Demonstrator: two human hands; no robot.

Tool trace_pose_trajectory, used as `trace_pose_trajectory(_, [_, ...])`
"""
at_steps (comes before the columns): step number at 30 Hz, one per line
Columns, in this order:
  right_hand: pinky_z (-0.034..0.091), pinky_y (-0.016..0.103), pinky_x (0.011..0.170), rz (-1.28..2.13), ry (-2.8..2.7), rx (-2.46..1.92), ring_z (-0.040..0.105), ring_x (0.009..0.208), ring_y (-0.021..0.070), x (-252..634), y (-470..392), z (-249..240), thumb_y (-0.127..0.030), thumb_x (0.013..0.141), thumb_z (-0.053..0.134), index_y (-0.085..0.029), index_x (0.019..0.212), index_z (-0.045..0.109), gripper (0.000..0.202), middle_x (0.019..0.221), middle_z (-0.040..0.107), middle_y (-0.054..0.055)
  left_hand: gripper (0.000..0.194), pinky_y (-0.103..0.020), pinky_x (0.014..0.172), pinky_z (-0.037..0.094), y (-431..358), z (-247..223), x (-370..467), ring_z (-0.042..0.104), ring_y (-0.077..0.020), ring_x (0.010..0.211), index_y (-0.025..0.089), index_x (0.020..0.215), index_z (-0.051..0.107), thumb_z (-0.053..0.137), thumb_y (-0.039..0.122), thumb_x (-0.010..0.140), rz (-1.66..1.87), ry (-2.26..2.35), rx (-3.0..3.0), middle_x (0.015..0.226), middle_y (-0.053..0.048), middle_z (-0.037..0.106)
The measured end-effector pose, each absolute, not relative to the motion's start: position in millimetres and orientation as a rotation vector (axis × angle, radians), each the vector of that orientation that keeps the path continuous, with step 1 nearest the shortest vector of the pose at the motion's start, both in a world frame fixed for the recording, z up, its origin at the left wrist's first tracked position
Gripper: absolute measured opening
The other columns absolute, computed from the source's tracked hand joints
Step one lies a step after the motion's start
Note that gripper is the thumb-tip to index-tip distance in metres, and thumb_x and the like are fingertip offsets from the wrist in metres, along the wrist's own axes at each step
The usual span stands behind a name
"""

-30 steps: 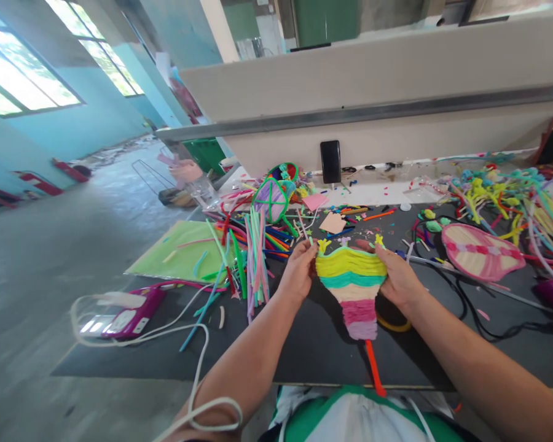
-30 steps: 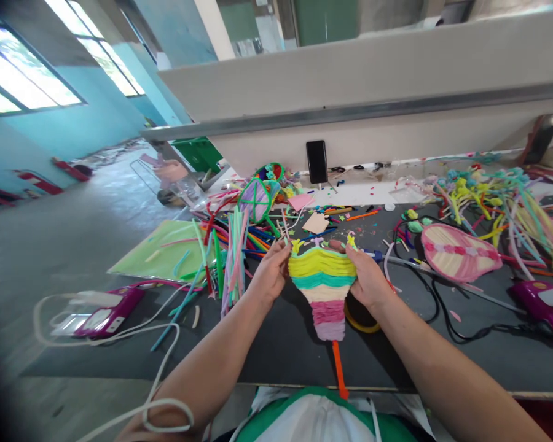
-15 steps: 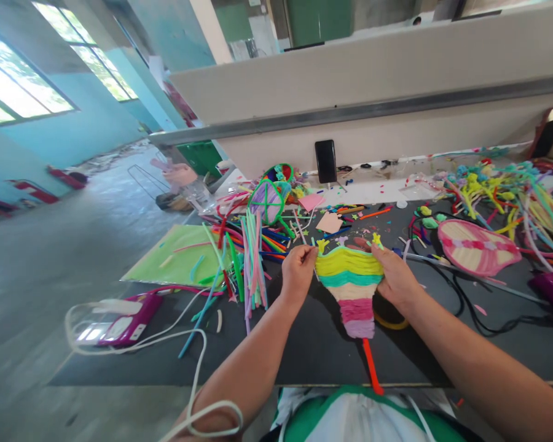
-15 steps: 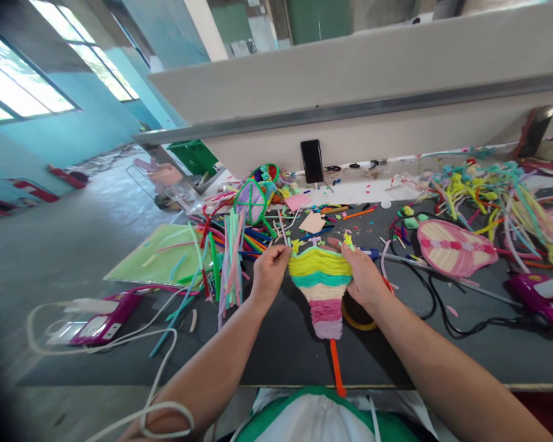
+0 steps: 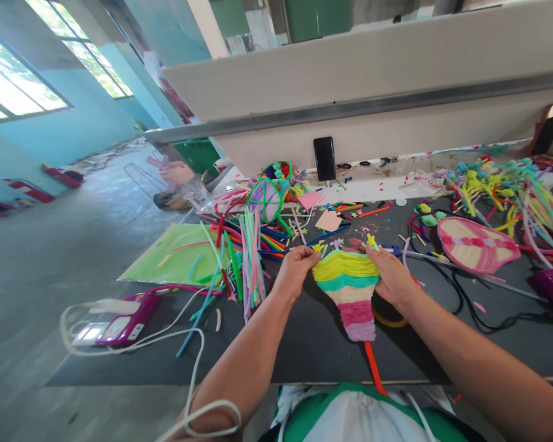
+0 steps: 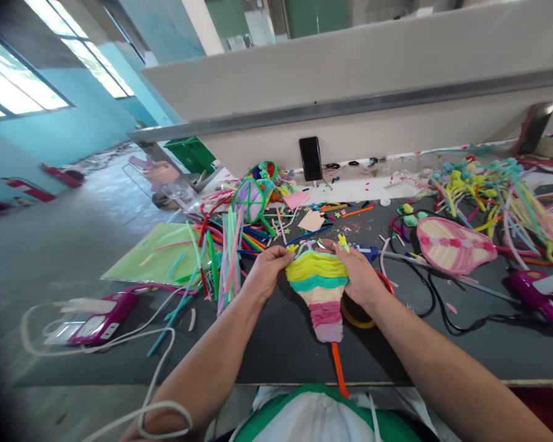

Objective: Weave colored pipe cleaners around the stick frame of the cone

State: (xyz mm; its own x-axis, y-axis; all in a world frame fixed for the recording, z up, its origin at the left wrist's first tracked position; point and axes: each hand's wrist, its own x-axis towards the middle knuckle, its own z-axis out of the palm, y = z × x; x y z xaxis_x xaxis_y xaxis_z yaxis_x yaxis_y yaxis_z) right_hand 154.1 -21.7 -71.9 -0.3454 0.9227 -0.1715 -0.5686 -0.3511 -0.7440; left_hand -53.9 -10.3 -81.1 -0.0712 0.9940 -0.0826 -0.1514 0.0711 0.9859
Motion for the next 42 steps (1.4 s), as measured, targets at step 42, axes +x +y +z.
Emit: trace_pose_trajectory(42, [0.047,0.045,0.1,1.881,-0.444,-0.692,0.063,0.111,0.0246,159,-12,-75,-0.034,0.09,0.049,-0.02,0.107,0.065,0.027,0.113,0.071,0.007,0.04,-0.04,0.088,0.051,-12,-77,-38,0.065,-0.0264,0.101,0.013,0.114,0.06,0.054,0.042,0.088,1.068,0.621,0.498,0.106,-0.014,0.07])
